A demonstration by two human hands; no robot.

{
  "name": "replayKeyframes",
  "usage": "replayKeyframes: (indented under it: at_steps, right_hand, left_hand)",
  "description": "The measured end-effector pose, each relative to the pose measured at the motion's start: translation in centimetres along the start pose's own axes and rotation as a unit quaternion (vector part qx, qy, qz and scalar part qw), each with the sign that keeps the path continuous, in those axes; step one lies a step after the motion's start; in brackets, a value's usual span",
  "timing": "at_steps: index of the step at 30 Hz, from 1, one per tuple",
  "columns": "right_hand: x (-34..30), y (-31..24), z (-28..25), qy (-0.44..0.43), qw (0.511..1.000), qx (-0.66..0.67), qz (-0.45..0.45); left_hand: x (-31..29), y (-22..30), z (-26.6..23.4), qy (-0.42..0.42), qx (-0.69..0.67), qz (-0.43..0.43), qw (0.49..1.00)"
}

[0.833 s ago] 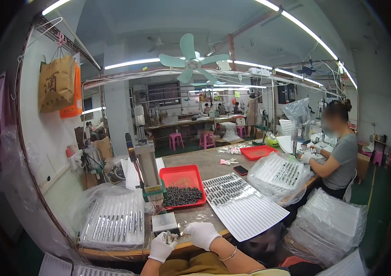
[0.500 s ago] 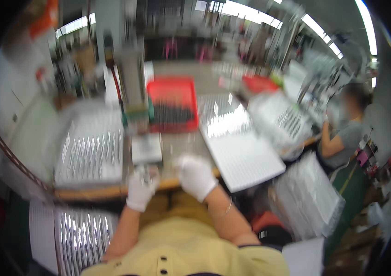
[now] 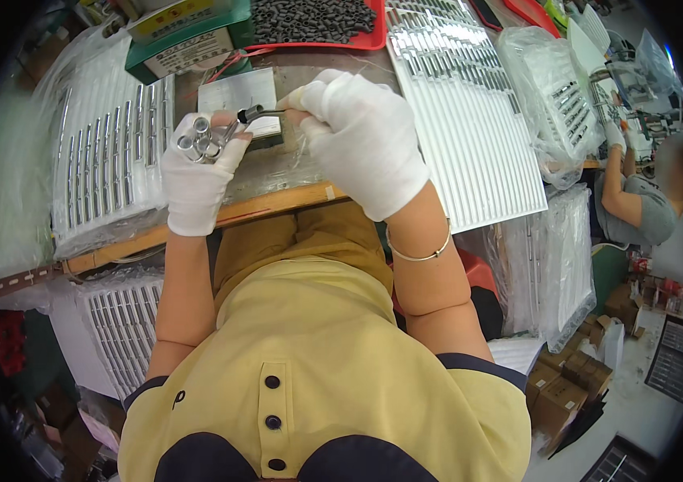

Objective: Manually assemble and inspect metal handles or similar hardware components using a small press and manual fitting.

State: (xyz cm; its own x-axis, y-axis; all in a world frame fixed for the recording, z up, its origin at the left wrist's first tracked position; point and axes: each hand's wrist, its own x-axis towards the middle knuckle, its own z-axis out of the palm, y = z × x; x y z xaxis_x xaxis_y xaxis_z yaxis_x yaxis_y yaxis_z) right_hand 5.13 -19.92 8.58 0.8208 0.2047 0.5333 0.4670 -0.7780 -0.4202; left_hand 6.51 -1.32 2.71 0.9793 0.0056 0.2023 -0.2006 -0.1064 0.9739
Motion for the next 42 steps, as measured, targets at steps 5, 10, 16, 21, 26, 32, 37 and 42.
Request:
replayKeyframes:
  at_steps: [5,10,16,21,26,32,37,42]
  right_hand:
    - [-1.3,-0.2,-0.4,-0.069,0.981,-0.18,-0.017]
    - [-3.7,0.2,-1.2,-0.125,0.938,-0.323,0.0]
    - [-4.9,2.5,-2.1,-0.153,0.964,-0.216,0.028]
    - [-3.3,7.5,-5.4,-0.062,0.986,-0.079,0.133]
    - [1.6,19.9,-1.6,-0.099,0.879,-0.207,0.418]
    - [3.3,23.0,2.6,-0.196,0.832,-0.283,0.435]
    - [2.6,25.6,0.8,-0.193,0.851,-0.297,0.388]
    - [-1.2,13.5,-2.2,0.014,0.925,0.096,0.367]
  left_hand:
    - [-0.6,-1.3,1.3,0.005,0.147,0.103,0.984]
    - [-1.7,-2.5,3.7,-0.051,0.219,0.128,0.966]
    - [-2.4,-3.0,6.1,-0.085,0.115,0.093,0.985]
    - [-2.2,-4.7,5.7,-0.077,-0.06,-0.132,0.986]
    - [-0.1,-4.4,5.8,-0.126,-0.071,-0.102,0.984]
    - [1.3,-2.6,4.4,-0.067,-0.063,-0.033,0.995]
    - [0.7,-1.7,3.3,-0.088,-0.028,0.04,0.995]
    - [-1.3,-1.7,1.8,-0.063,-0.047,0.084,0.993]
